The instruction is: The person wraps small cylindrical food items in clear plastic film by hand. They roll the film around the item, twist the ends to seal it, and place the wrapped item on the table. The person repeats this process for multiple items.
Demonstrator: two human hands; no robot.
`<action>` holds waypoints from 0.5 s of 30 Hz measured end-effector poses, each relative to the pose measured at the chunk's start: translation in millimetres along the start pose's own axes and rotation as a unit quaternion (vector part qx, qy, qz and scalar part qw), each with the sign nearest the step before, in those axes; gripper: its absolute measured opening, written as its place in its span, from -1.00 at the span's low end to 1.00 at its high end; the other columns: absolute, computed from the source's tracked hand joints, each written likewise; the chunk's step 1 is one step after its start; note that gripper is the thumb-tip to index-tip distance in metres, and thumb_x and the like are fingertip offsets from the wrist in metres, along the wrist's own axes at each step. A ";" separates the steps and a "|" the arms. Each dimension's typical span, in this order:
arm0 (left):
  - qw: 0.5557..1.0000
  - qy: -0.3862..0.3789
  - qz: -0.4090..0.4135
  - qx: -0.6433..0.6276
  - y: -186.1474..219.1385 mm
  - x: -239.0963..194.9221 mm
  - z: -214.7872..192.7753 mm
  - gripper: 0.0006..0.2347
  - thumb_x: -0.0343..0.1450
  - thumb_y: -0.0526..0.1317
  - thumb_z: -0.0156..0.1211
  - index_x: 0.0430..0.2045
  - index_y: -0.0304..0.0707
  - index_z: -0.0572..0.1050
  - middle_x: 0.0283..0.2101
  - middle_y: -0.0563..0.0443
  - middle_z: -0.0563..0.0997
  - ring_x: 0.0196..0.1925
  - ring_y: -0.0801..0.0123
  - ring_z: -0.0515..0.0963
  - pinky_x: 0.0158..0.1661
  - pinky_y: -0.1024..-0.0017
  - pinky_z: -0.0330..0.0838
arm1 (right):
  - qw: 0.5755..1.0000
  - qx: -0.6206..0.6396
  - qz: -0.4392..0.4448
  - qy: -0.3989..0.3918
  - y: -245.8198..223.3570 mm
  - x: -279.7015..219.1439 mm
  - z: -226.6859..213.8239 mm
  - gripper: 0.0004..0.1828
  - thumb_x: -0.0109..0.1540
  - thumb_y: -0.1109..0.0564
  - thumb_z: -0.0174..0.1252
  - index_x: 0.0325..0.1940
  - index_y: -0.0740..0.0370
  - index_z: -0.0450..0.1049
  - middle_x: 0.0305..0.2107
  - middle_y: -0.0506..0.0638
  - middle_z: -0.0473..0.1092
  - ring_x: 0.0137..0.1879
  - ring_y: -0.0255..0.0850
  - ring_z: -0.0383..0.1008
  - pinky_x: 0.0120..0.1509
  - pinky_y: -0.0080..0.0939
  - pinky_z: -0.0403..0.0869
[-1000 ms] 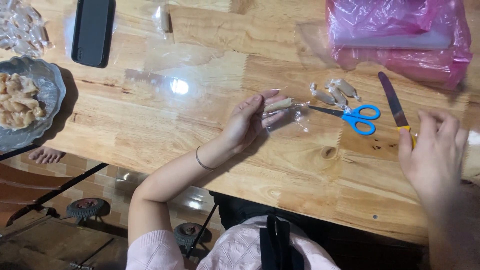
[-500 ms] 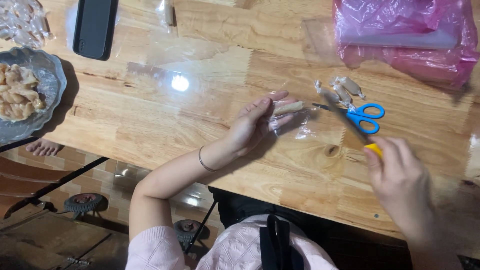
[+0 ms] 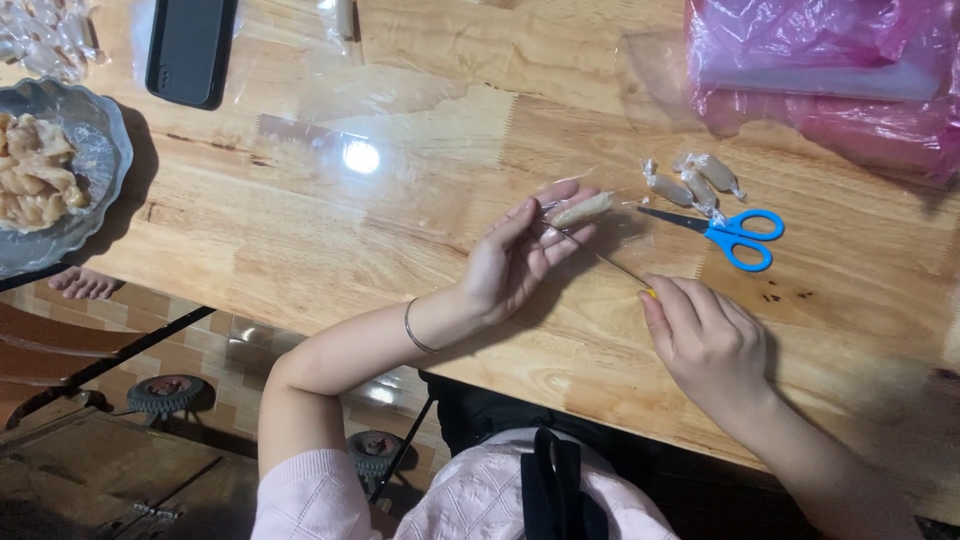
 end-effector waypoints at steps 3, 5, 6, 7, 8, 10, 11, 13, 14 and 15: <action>1.000 -0.002 0.007 0.004 -0.4 0.5 -4.3 -0.64 0.54 -0.23 -0.18 0.15 -0.60 0.22 0.20 -0.46 0.29 0.24 -0.11 0.32 0.27 -0.01 0.16 | 1.000 0.013 0.005 0.002 -0.9 1.1 0.9 -0.83 0.27 0.09 0.12 -0.09 0.13 0.50 -0.40 -0.13 0.37 -0.34 -0.23 0.49 -0.27 -0.32 0.46; 1.000 0.004 0.013 0.000 0.0 1.3 -6.1 -0.64 0.54 -0.24 -0.18 0.15 -0.60 0.22 0.18 -0.48 0.31 0.22 -0.10 0.35 0.26 0.02 0.20 | 0.998 0.022 -0.020 0.052 -8.1 3.7 -10.2 -0.86 0.27 0.14 0.13 -0.14 0.20 0.53 -0.42 -0.08 0.37 -0.37 -0.19 0.48 -0.28 -0.30 0.44; 1.000 0.003 0.014 0.000 1.0 2.0 -4.9 -0.64 0.54 -0.24 -0.18 0.15 -0.60 0.22 0.18 -0.48 0.31 0.22 -0.10 0.35 0.26 0.02 0.20 | 0.998 0.022 -0.021 0.053 -9.2 5.4 -12.5 -0.86 0.27 0.14 0.13 -0.14 0.20 0.53 -0.42 -0.08 0.37 -0.37 -0.19 0.48 -0.28 -0.30 0.44; 1.000 0.004 0.020 -0.006 2.8 2.5 -3.9 -0.64 0.54 -0.25 -0.19 0.15 -0.62 0.21 0.18 -0.49 0.30 0.21 -0.11 0.35 0.25 0.03 0.21 | 0.997 0.002 -0.043 0.069 -14.7 6.5 -17.8 -0.88 0.26 0.16 0.15 -0.15 0.19 0.55 -0.39 -0.06 0.39 -0.36 -0.19 0.47 -0.27 -0.28 0.43; 1.000 0.006 0.025 -0.012 4.9 2.4 -3.2 -0.64 0.54 -0.25 -0.20 0.15 -0.64 0.21 0.18 -0.50 0.30 0.21 -0.11 0.35 0.25 0.03 0.23 | 0.994 -0.016 -0.065 0.085 -20.8 7.2 -22.9 -0.88 0.24 0.19 0.17 -0.16 0.17 0.57 -0.36 -0.04 0.40 -0.35 -0.19 0.47 -0.27 -0.26 0.42; 0.999 0.005 0.031 -0.012 7.4 3.6 -5.8 -0.64 0.54 -0.25 -0.19 0.14 -0.64 0.22 0.18 -0.49 0.31 0.21 -0.10 0.36 0.25 0.03 0.23 | 0.990 -0.006 -0.089 0.111 -25.6 9.3 -30.0 -0.93 0.22 0.23 0.22 -0.23 0.18 0.58 -0.36 0.00 0.43 -0.34 -0.16 0.48 -0.25 -0.25 0.42; 0.999 0.004 0.036 -0.013 8.6 4.2 -7.1 -0.65 0.55 -0.25 -0.19 0.14 -0.64 0.22 0.18 -0.48 0.31 0.21 -0.10 0.36 0.25 0.03 0.22 | 0.984 0.002 -0.111 0.136 -29.8 8.7 -36.1 -0.95 0.20 0.27 0.26 -0.29 0.18 0.60 -0.36 0.05 0.45 -0.34 -0.14 0.48 -0.23 -0.24 0.43; 0.999 0.004 0.037 -0.013 9.7 3.3 -3.0 -0.65 0.54 -0.25 -0.19 0.13 -0.63 0.23 0.17 -0.48 0.32 0.20 -0.08 0.37 0.24 0.04 0.24 | 0.981 0.010 -0.120 0.150 -30.6 6.2 -37.9 -0.94 0.20 0.29 0.26 -0.30 0.19 0.60 -0.35 0.07 0.46 -0.33 -0.12 0.49 -0.22 -0.23 0.43; 0.999 0.004 0.038 -0.012 10.5 2.8 -0.9 -0.65 0.54 -0.25 -0.19 0.13 -0.63 0.24 0.17 -0.48 0.32 0.20 -0.07 0.38 0.24 0.05 0.25 | 0.978 0.018 -0.129 0.163 -31.5 4.4 -40.2 -0.92 0.19 0.31 0.25 -0.32 0.19 0.61 -0.34 0.09 0.48 -0.32 -0.10 0.50 -0.22 -0.22 0.43; 0.999 0.004 0.038 -0.012 10.5 2.6 -0.7 -0.65 0.54 -0.25 -0.19 0.13 -0.63 0.24 0.17 -0.48 0.32 0.20 -0.07 0.38 0.24 0.05 0.25 | 0.978 0.018 -0.129 0.163 -30.9 4.2 -40.2 -0.92 0.19 0.31 0.25 -0.32 0.19 0.61 -0.34 0.09 0.48 -0.32 -0.10 0.50 -0.22 -0.22 0.43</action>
Point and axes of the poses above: each hand's wrist, its own x-axis towards the middle knuckle, its own z-axis out of the palm, y = z × x, the point moved 10 cm from there along x, towards the middle knuckle
